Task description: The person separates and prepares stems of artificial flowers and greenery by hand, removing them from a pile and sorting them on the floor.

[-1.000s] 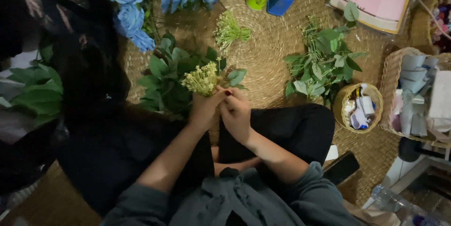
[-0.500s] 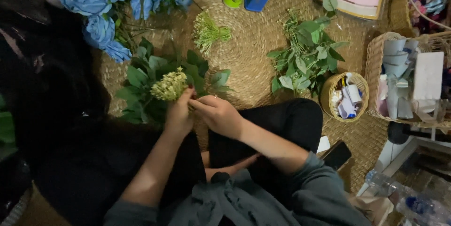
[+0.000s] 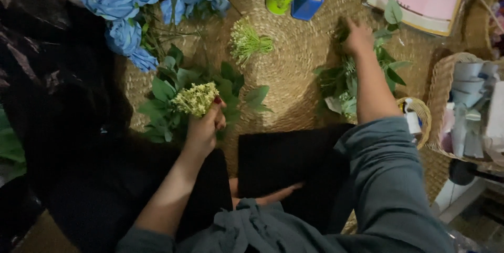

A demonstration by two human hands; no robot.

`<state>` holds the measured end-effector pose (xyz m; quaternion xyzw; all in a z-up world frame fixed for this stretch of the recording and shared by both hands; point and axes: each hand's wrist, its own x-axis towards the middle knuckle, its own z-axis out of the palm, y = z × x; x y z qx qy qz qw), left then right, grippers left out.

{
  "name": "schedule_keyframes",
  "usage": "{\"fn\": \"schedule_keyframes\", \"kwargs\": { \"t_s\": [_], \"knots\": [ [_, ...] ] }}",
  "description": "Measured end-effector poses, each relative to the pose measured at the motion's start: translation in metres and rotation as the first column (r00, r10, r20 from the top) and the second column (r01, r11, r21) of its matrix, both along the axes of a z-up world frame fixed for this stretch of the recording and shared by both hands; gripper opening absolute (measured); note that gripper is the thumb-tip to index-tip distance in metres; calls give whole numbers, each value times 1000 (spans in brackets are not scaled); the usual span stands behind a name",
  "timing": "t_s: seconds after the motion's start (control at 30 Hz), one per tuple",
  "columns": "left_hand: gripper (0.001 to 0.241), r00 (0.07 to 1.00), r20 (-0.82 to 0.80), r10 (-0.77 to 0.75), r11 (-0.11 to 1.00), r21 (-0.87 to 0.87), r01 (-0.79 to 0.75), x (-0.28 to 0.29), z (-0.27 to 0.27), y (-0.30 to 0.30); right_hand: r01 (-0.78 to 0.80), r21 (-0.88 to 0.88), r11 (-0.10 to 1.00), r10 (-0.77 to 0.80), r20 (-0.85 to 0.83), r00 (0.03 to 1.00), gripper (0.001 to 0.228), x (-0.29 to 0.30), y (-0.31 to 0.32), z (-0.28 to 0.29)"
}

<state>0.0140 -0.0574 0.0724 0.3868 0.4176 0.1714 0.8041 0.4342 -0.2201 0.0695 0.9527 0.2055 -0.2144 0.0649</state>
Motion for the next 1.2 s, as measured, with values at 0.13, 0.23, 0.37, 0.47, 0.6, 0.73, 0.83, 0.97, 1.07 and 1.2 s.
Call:
{"fn": "schedule_keyframes", "kwargs": {
  "t_s": [0.13,0.23,0.37,0.47,0.6,0.73,0.83,0.97,1.07,1.2],
  "knots": [
    [40,990,100,99,995,-3,-99,6,16,-1,-163,132,978,140,165,976,61,8,-26,-69],
    [55,999,39,37,998,57,-39,1,13,-3,-196,285,938,153,165,974,44,-37,-24,-37],
    [52,990,-51,-133,964,225,141,-4,17,-5,-90,659,747,140,-23,990,45,-103,-24,51],
    [51,971,-73,-226,920,311,238,0,59,-7,-42,808,588,158,-64,985,39,-131,-32,80],
    [61,954,-7,-299,903,321,286,-7,46,-8,119,918,377,54,-150,987,14,-159,-45,83],
    [55,961,-30,-275,901,340,269,0,36,-17,345,926,152,-6,-348,937,27,-187,-40,83],
    [45,969,-85,-231,899,362,246,2,31,-25,617,779,-109,185,-594,783,39,-200,-42,64],
    [45,981,-21,-192,932,309,189,1,22,-29,778,612,-140,209,-750,628,35,-253,-14,65],
    [56,989,66,-133,971,209,117,4,26,-29,866,476,-153,248,-830,499,23,-299,8,51],
    [42,992,-69,-110,989,89,116,5,128,-11,876,478,-68,277,-834,477,13,-337,24,22]
  ]
}}
